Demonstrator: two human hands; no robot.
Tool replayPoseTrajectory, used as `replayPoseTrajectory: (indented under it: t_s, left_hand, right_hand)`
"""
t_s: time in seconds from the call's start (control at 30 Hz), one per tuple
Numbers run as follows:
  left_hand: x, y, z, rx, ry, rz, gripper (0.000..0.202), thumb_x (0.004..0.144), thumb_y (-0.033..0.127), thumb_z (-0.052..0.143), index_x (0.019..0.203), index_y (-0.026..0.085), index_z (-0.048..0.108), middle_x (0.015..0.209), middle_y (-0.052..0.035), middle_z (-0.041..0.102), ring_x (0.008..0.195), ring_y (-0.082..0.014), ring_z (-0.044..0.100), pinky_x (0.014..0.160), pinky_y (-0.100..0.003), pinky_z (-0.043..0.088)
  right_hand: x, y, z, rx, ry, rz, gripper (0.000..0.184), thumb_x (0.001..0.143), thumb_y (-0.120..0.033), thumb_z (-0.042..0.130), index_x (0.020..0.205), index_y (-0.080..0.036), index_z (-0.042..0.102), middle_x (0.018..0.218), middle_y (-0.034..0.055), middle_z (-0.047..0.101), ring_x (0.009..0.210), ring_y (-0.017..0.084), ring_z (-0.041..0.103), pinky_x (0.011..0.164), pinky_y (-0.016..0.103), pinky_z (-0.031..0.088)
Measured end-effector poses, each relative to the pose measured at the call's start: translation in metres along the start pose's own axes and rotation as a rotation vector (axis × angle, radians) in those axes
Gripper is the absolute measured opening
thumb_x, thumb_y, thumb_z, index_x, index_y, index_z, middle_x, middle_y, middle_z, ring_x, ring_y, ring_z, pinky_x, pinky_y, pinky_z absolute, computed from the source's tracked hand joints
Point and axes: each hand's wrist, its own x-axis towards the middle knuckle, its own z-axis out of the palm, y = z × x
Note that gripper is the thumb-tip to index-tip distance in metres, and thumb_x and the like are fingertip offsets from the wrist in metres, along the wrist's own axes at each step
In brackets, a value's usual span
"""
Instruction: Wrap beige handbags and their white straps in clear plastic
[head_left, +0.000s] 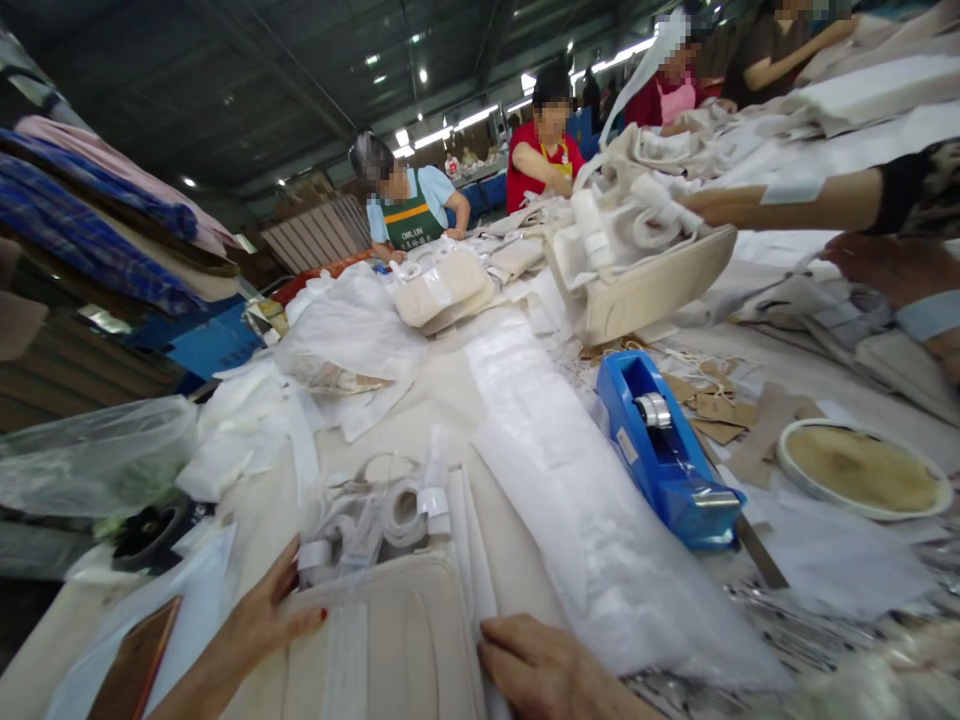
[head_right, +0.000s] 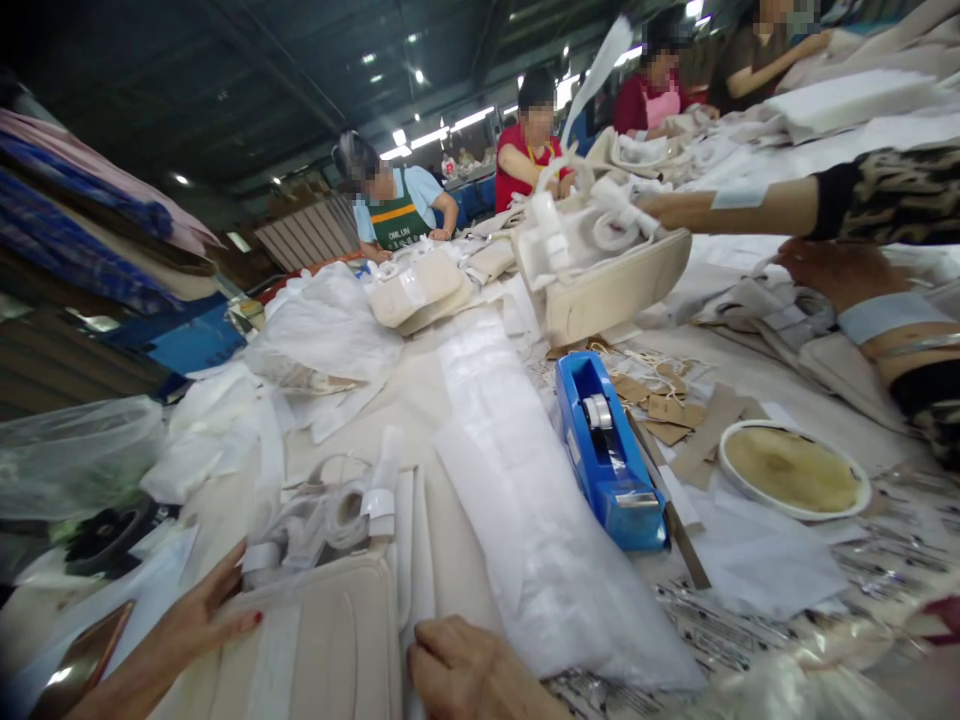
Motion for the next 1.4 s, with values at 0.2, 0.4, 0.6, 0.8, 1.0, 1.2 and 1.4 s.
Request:
replayPoseTrajectory:
  t_s: [0.2, 0.4, 0.6, 0.8, 1.0, 1.2, 1.4]
  left_hand:
    - [0.003, 0.001, 0.010, -0.120, 0.036, -0.027, 0.118, 0.046, 0.055, 0.082, 0.143, 0.016, 0.028, 0.129, -0.0141, 0.055, 0.130, -0.0348, 0.037, 0.105, -0.044, 0.035]
    - [0.003, -0.004, 0.012, -0.173, 0.030, -0.054, 0.125, 0.045, 0.059, 0.081, 0.145, 0.013, 0.022, 0.143, -0.0163, 0.038, 0.134, -0.0335, 0.029, 0.109, -0.042, 0.025]
    - [0.005, -0.007, 0.007, -0.149, -0.026, -0.081, 0.122, 0.049, 0.054, 0.082, 0.145, 0.014, 0.019, 0.146, -0.0156, 0.033, 0.133, -0.0325, 0.031, 0.108, -0.040, 0.026]
    - [0.005, -0.012, 0.008, -0.181, 0.012, -0.071, 0.114, 0.051, 0.053, 0.081, 0.144, 0.015, 0.026, 0.142, -0.0123, 0.040, 0.132, -0.0322, 0.034, 0.107, -0.037, 0.032]
    - [0.006, -0.023, 0.013, -0.153, 0.080, 0.031, 0.100, 0.056, 0.050, 0.078, 0.140, 0.018, 0.035, 0.135, -0.0092, 0.050, 0.128, -0.0321, 0.040, 0.106, -0.038, 0.034]
    - [0.011, -0.029, 0.017, -0.098, 0.088, 0.075, 0.100, 0.057, 0.046, 0.075, 0.141, 0.013, 0.032, 0.138, -0.0122, 0.046, 0.129, -0.0308, 0.039, 0.109, -0.039, 0.028]
    - [0.006, -0.016, 0.010, -0.138, 0.076, 0.094, 0.095, 0.048, 0.049, 0.081, 0.131, 0.017, 0.048, 0.122, -0.0091, 0.061, 0.124, -0.0341, 0.046, 0.104, -0.041, 0.037]
  right_hand:
    - [0.027, -0.001, -0.010, 0.089, -0.133, 0.210, 0.020, 0.071, 0.001, 0.049, 0.078, -0.016, 0.057, 0.081, 0.0039, 0.062, 0.070, 0.013, 0.058, 0.058, 0.018, 0.041]
    - [0.023, -0.003, -0.029, 0.232, -0.222, 0.196, 0.023, 0.074, -0.011, 0.056, 0.096, -0.016, 0.057, 0.094, 0.0053, 0.063, 0.088, 0.017, 0.058, 0.073, 0.021, 0.044]
    - [0.043, -0.013, -0.033, 0.156, -0.356, 0.464, 0.023, 0.075, 0.001, 0.046, 0.085, -0.012, 0.062, 0.094, 0.0090, 0.062, 0.084, 0.016, 0.060, 0.068, 0.020, 0.042]
    - [0.069, -0.025, -0.024, 0.180, -0.171, 0.825, 0.013, 0.086, -0.018, 0.049, 0.083, -0.015, 0.061, 0.083, 0.0069, 0.063, 0.078, 0.017, 0.058, 0.067, 0.024, 0.038]
    - [0.062, -0.029, -0.040, 0.219, -0.221, 0.737, 0.024, 0.091, -0.015, 0.041, 0.080, -0.015, 0.061, 0.089, 0.0072, 0.062, 0.081, 0.014, 0.058, 0.070, 0.021, 0.038]
    - [0.058, -0.021, -0.038, 0.364, -0.167, 0.709, 0.022, 0.084, -0.010, 0.045, 0.067, -0.014, 0.058, 0.080, 0.0055, 0.059, 0.074, 0.014, 0.055, 0.065, 0.022, 0.038]
    - [0.057, -0.013, -0.032, 0.505, -0.058, 0.852, 0.013, 0.078, -0.012, 0.052, 0.065, -0.016, 0.054, 0.056, -0.0041, 0.052, 0.056, 0.011, 0.054, 0.052, 0.019, 0.041]
